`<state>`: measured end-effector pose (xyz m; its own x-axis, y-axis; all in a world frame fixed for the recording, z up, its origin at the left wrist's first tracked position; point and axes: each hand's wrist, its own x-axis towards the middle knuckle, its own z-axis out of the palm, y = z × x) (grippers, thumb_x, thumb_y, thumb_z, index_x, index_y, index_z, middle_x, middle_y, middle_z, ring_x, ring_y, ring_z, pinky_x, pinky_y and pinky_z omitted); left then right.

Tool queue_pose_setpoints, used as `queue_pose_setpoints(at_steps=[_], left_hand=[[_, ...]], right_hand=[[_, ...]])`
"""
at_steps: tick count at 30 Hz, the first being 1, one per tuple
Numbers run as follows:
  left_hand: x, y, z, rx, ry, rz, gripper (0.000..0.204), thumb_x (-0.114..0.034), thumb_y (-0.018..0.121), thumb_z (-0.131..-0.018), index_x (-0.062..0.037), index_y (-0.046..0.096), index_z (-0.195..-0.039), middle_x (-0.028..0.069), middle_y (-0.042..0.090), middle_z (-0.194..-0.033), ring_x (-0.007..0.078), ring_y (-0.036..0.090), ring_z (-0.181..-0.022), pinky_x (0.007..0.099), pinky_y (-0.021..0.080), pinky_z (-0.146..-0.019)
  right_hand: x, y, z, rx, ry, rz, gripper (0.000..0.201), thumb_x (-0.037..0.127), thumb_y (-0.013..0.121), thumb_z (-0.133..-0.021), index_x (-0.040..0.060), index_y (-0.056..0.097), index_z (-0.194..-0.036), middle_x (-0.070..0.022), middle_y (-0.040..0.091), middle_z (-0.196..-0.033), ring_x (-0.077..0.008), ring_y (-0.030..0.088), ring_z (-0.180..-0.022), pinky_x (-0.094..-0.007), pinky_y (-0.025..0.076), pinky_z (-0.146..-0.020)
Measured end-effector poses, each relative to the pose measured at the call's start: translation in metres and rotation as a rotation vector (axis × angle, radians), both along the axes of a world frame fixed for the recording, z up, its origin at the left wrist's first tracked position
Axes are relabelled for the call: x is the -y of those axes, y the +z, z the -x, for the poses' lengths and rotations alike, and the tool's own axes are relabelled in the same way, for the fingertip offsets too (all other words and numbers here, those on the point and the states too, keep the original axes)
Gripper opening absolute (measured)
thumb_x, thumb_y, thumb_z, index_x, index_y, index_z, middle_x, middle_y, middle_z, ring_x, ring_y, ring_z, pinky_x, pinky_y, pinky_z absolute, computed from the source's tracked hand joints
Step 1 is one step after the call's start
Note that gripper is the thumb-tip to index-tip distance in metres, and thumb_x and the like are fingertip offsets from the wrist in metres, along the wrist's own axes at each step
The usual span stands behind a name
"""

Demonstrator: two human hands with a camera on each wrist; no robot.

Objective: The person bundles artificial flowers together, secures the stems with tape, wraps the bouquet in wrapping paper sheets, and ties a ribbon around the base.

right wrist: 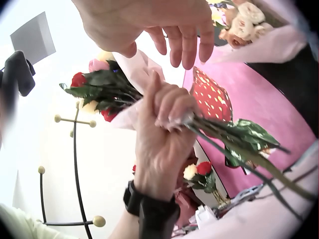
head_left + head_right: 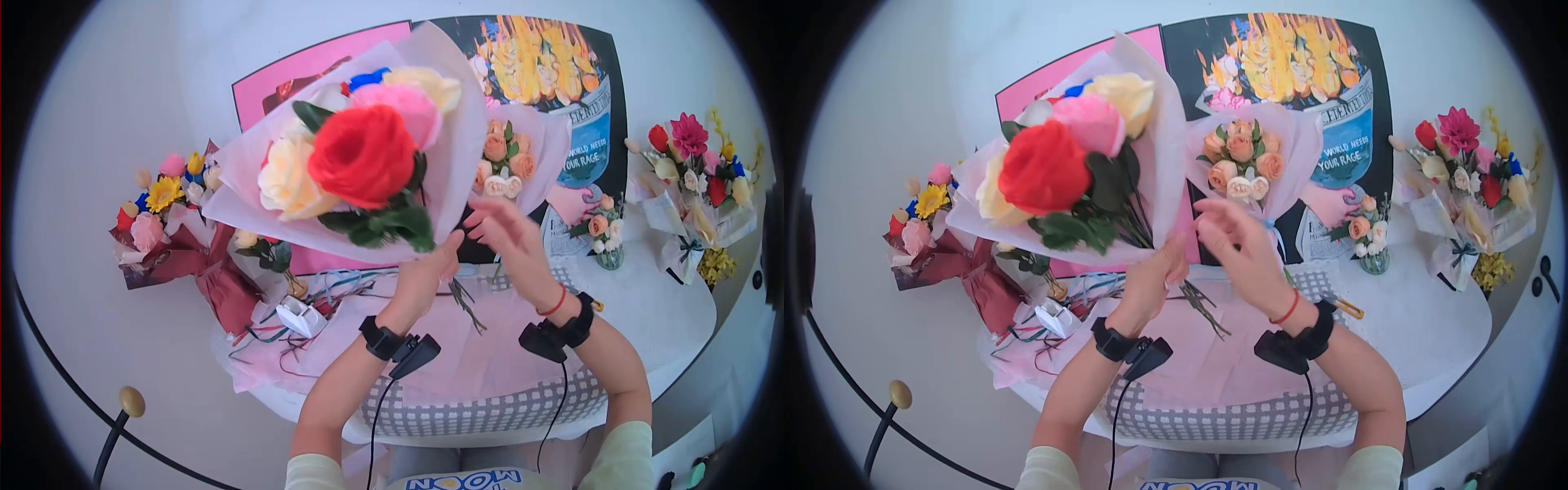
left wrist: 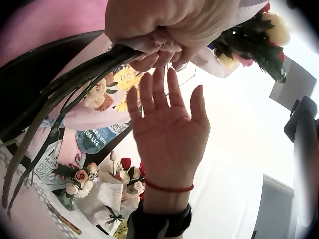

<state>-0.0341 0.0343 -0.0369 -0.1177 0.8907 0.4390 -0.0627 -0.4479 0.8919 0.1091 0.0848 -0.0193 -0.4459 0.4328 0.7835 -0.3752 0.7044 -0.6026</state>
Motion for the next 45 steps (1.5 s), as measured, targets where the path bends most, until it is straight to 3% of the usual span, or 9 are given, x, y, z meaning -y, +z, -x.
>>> queue_pose_setpoints(at_steps=[7, 12, 17, 20, 26, 36, 40, 44, 45], left_hand=[[-0.014, -0.023, 0.003, -0.293, 0.06, -0.077, 0.043, -0.031, 0.048, -0.088, -0.0107, 0.033, -0.053, -0.0039, 0.03, -0.051, 0.0073, 0.028, -0.05, 0.0236, 0.02, -0.05], [-0.006, -0.016, -0.005, -0.187, -0.063, 0.009, 0.033, -0.026, 0.053, -0.086, -0.0075, 0.045, -0.061, -0.0035, 0.035, -0.054, 0.0059, 0.032, -0.052, 0.025, 0.025, -0.045], [-0.005, -0.016, -0.003, -0.231, -0.089, -0.138, 0.024, -0.022, 0.052, -0.085, -0.0069, 0.046, -0.068, -0.0017, 0.038, -0.062, 0.008, 0.035, -0.059, 0.0257, 0.027, -0.052], [-0.004, -0.015, 0.0, -0.26, -0.087, -0.223, 0.019, -0.02, 0.052, -0.085, -0.0065, 0.046, -0.073, -0.0006, 0.039, -0.067, 0.0093, 0.037, -0.063, 0.0261, 0.028, -0.056], [-0.018, -0.007, -0.015, -0.313, -0.11, -0.375, 0.01, -0.015, 0.051, -0.084, -0.0058, 0.048, -0.082, 0.0015, 0.043, -0.077, 0.0118, 0.04, -0.072, 0.027, 0.031, -0.063], [-0.001, -0.02, -0.004, -0.361, -0.001, -0.599, 0.015, -0.007, 0.05, -0.082, -0.0047, 0.05, -0.097, 0.0051, 0.049, -0.093, 0.0159, 0.045, -0.085, 0.0284, 0.036, -0.076], [-0.005, -0.015, -0.007, -0.381, 0.035, -0.678, 0.021, -0.004, 0.05, -0.082, -0.0042, 0.051, -0.103, 0.0066, 0.051, -0.099, 0.0176, 0.047, -0.091, 0.0289, 0.038, -0.081], [-0.02, -0.022, -0.006, -0.444, 0.155, -0.736, 0.021, -0.006, 0.053, -0.081, -0.0028, 0.053, -0.102, 0.0086, 0.053, -0.102, 0.0189, 0.049, -0.093, 0.0293, 0.039, -0.081], [-0.003, -0.01, -0.004, -0.502, 0.163, -0.436, 0.02, -0.008, 0.054, -0.08, -0.0026, 0.055, -0.099, 0.0092, 0.055, -0.1, 0.0176, 0.05, -0.092, 0.029, 0.039, -0.081]], right_hand=[[0.028, 0.123, -0.052, -0.276, -0.138, -0.089, 0.031, 0.026, 0.053, -0.083, 0.0006, 0.056, -0.101, -0.0045, 0.059, -0.085, -0.0072, 0.054, -0.073, -0.0205, 0.043, -0.058], [0.031, 0.168, -0.071, 0.084, -0.504, -0.489, 0.035, 0.033, 0.06, -0.076, -0.0021, 0.063, -0.078, -0.0044, 0.059, -0.069, -0.0079, 0.054, -0.06, -0.0201, 0.042, -0.052], [0.075, 0.168, -0.08, 0.034, -0.626, -0.347, 0.036, 0.033, 0.061, -0.074, -0.0029, 0.063, -0.072, -0.0026, 0.056, -0.059, -0.0077, 0.052, -0.055, -0.0199, 0.041, -0.051], [0.073, 0.163, -0.084, -0.009, -0.554, -0.499, 0.033, 0.03, 0.061, -0.074, -0.0032, 0.063, -0.073, -0.0062, 0.057, -0.057, -0.0111, 0.053, -0.052, -0.0225, 0.042, -0.05], [0.06, 0.158, -0.075, -0.173, -0.868, -0.713, 0.023, 0.02, 0.058, -0.072, -0.0022, 0.061, -0.077, -0.0144, 0.056, -0.06, -0.0207, 0.054, -0.049, -0.0268, 0.041, -0.048], [0.05, 0.146, -0.077, -0.237, -0.714, -0.535, 0.017, 0.014, 0.057, -0.078, -0.0032, 0.061, -0.077, 0.0009, 0.052, -0.053, -0.0024, 0.041, -0.046, -0.0192, 0.032, -0.042], [0.055, 0.138, -0.08, -0.159, -0.732, -0.534, 0.017, 0.013, 0.055, -0.081, -0.0012, 0.059, -0.088, -0.001, 0.057, -0.068, -0.0023, 0.045, -0.055, -0.0172, 0.035, -0.048], [0.081, 0.107, -0.082, -0.423, -0.926, -0.634, 0.014, 0.006, 0.05, -0.081, 0.0015, 0.054, -0.094, -0.0072, 0.055, -0.085, -0.0101, 0.049, -0.068, -0.021, 0.037, -0.059], [0.077, 0.096, -0.084, -0.484, -0.773, -0.79, 0.012, 0.003, 0.049, -0.08, -0.0003, 0.054, -0.091, -0.009, 0.054, -0.081, -0.0127, 0.048, -0.067, -0.0225, 0.037, -0.059]])
